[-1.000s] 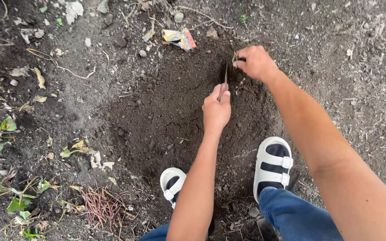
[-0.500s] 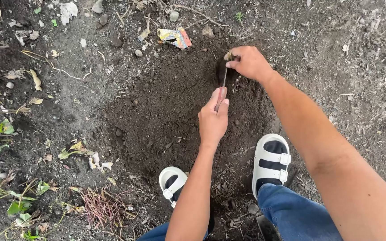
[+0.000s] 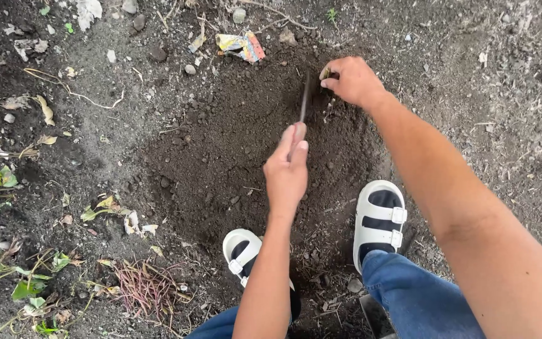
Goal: Selecting and inspecting plant vines from a pile and using a hand trowel to prepare the soil.
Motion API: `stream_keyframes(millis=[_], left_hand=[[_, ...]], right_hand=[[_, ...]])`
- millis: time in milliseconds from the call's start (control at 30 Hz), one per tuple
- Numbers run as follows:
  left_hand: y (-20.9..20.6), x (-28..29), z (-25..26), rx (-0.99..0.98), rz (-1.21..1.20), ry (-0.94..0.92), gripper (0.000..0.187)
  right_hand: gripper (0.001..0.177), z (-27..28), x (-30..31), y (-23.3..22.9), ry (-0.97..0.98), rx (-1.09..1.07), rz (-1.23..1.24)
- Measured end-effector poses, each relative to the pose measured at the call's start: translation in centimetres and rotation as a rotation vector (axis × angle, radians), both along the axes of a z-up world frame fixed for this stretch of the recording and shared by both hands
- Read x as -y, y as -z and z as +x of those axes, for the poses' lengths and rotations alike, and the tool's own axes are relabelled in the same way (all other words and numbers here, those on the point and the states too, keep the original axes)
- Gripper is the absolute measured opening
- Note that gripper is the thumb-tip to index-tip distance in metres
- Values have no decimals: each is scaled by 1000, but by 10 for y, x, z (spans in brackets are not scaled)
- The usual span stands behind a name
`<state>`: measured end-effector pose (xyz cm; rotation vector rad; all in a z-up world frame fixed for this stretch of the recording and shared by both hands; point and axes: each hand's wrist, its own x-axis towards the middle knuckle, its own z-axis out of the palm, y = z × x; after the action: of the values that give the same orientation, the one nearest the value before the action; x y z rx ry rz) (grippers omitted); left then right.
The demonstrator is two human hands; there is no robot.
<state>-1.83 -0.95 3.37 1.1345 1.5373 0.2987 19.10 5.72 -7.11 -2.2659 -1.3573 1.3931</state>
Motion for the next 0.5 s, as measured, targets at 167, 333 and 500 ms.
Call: stream_keyframes(millis=[167, 333, 500], left_hand=[[40, 20, -43, -174, 385, -35, 45], [106, 43, -35, -347, 672, 115, 55], [135, 65, -6, -369, 590, 185, 63]], right_hand=[[22, -5, -4, -20, 20, -47, 8], [25, -8, -12, -18, -32, 4, 32], [16, -7, -12, 9, -55, 21, 71]])
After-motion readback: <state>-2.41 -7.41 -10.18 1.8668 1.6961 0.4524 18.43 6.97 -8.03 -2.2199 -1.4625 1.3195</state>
